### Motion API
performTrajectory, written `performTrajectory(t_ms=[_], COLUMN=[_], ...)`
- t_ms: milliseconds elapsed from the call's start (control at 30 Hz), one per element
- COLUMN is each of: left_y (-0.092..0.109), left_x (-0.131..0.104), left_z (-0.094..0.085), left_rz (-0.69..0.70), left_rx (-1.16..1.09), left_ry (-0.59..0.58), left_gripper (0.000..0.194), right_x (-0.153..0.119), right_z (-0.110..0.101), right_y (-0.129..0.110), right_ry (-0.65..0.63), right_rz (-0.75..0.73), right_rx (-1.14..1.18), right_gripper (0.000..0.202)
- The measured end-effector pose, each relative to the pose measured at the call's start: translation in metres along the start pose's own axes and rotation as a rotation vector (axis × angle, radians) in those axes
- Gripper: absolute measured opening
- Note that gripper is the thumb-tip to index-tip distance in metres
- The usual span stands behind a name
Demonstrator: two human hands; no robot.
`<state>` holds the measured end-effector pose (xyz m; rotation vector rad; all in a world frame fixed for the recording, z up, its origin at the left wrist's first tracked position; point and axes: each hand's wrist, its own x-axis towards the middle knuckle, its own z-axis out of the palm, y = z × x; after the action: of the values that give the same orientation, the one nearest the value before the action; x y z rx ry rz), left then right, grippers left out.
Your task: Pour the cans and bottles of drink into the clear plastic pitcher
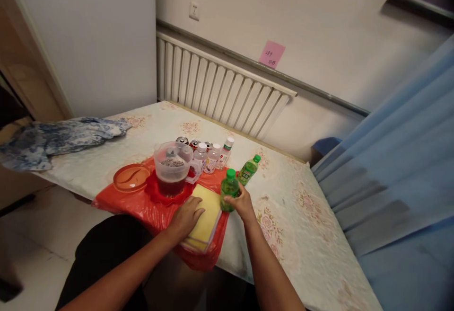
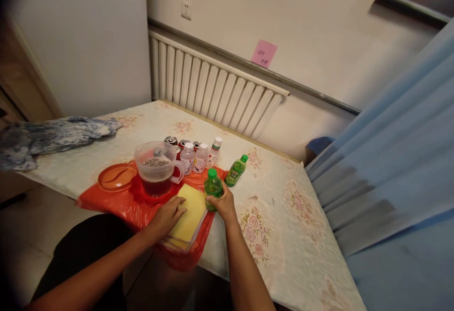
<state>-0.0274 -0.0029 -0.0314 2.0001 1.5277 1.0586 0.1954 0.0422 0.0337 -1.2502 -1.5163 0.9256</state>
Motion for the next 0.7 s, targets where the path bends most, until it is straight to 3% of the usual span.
performTrajectory(t_ms=[167,367,700], left_y=[-0.026,-0.034,-0.039], left_x=[-0.010,-0.019,-0.021], left_z=[0.024,0.034,0.040], left_rz=[0.036,0.145,0.176], left_rx=[0.255,0.315,0.357], left_ry=[-0.113,-0.044,-0.028], left_gripper=[0.016,0.021,0.021], right_x=[0.045,0.084,0.088], right_z=[0.025,0.063,0.109], right_y=[0.007,0.019,0.032], right_ry=[0.085,0.157,0.204], right_rz=[-0.042,-0.034,0.002], right_rx=[0.043,0.028,0.097], right_gripper=[0.056,0.053,0.062])
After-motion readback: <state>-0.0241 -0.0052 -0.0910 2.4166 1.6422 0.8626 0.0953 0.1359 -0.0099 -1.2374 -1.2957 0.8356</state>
